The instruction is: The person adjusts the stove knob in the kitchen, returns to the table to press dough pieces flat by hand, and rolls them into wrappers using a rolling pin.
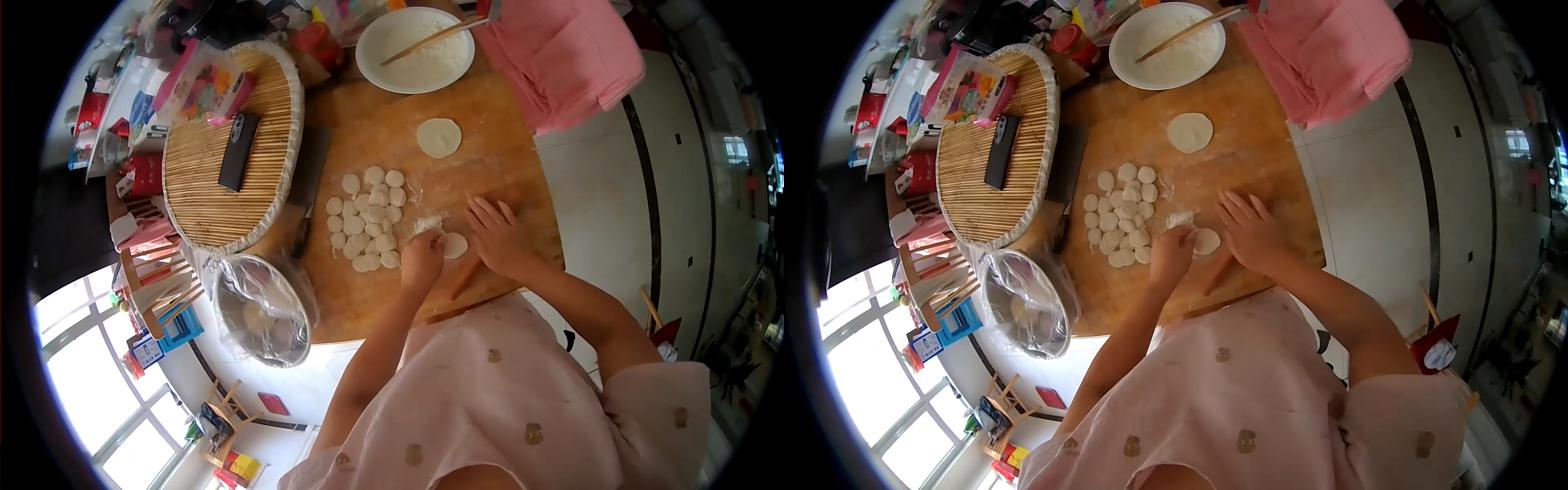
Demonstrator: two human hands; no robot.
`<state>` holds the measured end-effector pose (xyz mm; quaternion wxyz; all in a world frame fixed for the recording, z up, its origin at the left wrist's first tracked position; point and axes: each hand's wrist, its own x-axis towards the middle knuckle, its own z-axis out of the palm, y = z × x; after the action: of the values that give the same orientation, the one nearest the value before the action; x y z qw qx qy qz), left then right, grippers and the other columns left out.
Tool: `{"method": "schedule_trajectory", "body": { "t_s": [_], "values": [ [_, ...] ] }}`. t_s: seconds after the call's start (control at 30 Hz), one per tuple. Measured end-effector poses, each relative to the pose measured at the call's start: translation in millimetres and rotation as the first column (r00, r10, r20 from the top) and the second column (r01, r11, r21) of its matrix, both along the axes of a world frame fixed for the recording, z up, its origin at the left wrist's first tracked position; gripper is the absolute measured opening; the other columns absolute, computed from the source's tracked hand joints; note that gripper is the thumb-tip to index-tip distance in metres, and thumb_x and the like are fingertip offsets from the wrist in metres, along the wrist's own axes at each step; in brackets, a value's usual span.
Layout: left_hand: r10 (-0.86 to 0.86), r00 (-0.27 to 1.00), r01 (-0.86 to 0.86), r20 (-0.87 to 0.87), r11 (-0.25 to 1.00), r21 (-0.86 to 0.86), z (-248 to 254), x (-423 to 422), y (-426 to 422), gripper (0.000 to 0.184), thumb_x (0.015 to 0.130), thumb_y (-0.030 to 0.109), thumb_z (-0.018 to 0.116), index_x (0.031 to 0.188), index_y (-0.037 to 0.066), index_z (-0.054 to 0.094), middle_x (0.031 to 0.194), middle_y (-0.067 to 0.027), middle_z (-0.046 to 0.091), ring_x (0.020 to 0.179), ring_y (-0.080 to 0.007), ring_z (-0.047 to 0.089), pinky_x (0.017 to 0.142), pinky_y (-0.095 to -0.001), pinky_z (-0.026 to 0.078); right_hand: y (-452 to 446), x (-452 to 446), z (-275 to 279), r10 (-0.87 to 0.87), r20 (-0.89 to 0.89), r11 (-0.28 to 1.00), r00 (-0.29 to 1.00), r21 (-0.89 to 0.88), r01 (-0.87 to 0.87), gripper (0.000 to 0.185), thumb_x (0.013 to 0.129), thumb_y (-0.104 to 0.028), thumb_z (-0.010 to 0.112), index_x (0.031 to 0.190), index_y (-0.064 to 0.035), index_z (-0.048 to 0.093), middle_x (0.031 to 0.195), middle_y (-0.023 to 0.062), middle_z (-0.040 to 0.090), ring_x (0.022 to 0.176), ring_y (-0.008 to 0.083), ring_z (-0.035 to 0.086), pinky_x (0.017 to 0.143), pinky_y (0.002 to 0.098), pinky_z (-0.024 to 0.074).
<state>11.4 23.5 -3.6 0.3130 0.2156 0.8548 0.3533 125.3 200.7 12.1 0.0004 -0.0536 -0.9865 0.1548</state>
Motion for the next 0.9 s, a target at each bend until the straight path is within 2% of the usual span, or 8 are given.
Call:
{"method": "schedule_trajectory", "body": {
  "t_s": [0.07,0.17,0.27,0.37,0.57,0.67,0.77,0.9],
  "values": [
    [0.112,0.973,-0.129,0.201,0.989,0.073,-0.4,2.9,-5.0,0.025,0.086,0.021,0.072,0.102,0.002,0.072,0.093,-0.0203,0.073,0.087,-0.0400,0.069,0.077,-0.0472,0.056,4.6,19.2,6.5,-0.021,0.017,0.999,1.000,-0.039,0.021,0.054,0.096,-0.020,0.056,0.149,-0.0090,0.049,0.158,0.0105,0.042,0.148,0.0241,0.036,0.120,0.0504,0.0268],
    [-0.071,0.997,0.075,0.042,0.992,-0.100,19.7,4.0,7.2,0.022,0.087,0.018,0.074,0.100,0.000,0.073,0.088,-0.0193,0.073,0.083,-0.0369,0.071,0.073,-0.0445,0.056,-5.7,-31.3,-4.0,-0.002,-0.057,1.000,0.998,0.026,0.003,0.053,0.096,-0.020,0.055,0.148,-0.0082,0.051,0.159,0.0095,0.042,0.149,0.0240,0.035,0.120,0.0494,0.0266],
    [-0.120,0.988,0.081,-0.100,0.943,-0.323,45.2,-2.0,28.2,0.022,0.087,0.018,0.074,0.103,0.003,0.074,0.090,-0.0191,0.074,0.083,-0.0355,0.072,0.073,-0.0436,0.057,-18.8,-83.1,2.8,-0.089,-0.224,0.996,0.970,-0.050,0.080,0.052,0.095,-0.021,0.057,0.145,-0.0046,0.053,0.157,0.0103,0.044,0.148,0.0246,0.036,0.120,0.0488,0.0271],
    [-0.063,0.994,0.044,-0.088,0.977,-0.208,15.5,-5.1,13.8,0.026,0.086,0.023,0.075,0.103,0.003,0.074,0.090,-0.0197,0.074,0.085,-0.0359,0.072,0.074,-0.0435,0.057,-14.9,-65.3,3.3,0.024,-0.204,0.994,0.979,0.109,-0.002,0.051,0.095,-0.022,0.058,0.142,-0.0032,0.055,0.155,0.0121,0.047,0.146,0.0252,0.039,0.120,0.0492,0.0278],
    [0.121,0.986,-0.128,0.118,0.990,0.053,16.5,14.0,-2.6,0.023,0.091,0.026,0.066,0.098,0.007,0.076,0.089,-0.0180,0.074,0.084,-0.0390,0.071,0.073,-0.0478,0.057,-0.8,4.8,10.3,-0.005,-0.079,1.000,0.997,-0.010,0.004,0.049,0.094,-0.020,0.059,0.140,-0.0040,0.057,0.153,0.0135,0.049,0.144,0.0276,0.043,0.119,0.0495,0.0290],
    [-0.037,0.999,0.030,-0.025,0.970,-0.241,31.3,7.5,13.9,0.024,0.089,0.026,0.070,0.101,0.006,0.077,0.087,-0.0182,0.074,0.083,-0.0378,0.072,0.072,-0.0434,0.057,-12.5,-57.5,2.4,-0.025,-0.173,1.000,0.985,0.004,0.026,0.050,0.094,-0.020,0.058,0.141,-0.0030,0.055,0.153,0.0137,0.048,0.145,0.0277,0.041,0.119,0.0485,0.0282],
    [-0.135,0.988,0.102,-0.073,0.935,-0.340,30.3,0.1,20.1,0.024,0.089,0.027,0.070,0.101,0.007,0.077,0.087,-0.0182,0.074,0.082,-0.0388,0.072,0.070,-0.0438,0.057,-17.8,-78.0,1.9,-0.050,-0.252,0.998,0.966,-0.041,0.041,0.053,0.093,-0.020,0.058,0.143,-0.0031,0.053,0.153,0.0150,0.048,0.146,0.0278,0.039,0.120,0.0482,0.0270],
    [0.106,0.994,-0.106,-0.027,0.994,-0.004,-3.5,6.8,-0.7,0.017,0.088,0.013,0.070,0.099,0.001,0.075,0.081,-0.0162,0.075,0.073,-0.0292,0.074,0.068,-0.0403,0.058,-5.6,-5.1,2.2,-0.001,-0.056,1.000,0.998,-0.028,0.000,0.053,0.094,-0.020,0.056,0.145,-0.0045,0.051,0.154,0.0138,0.047,0.147,0.0273,0.037,0.120,0.0483,0.0261]
  ]
}}
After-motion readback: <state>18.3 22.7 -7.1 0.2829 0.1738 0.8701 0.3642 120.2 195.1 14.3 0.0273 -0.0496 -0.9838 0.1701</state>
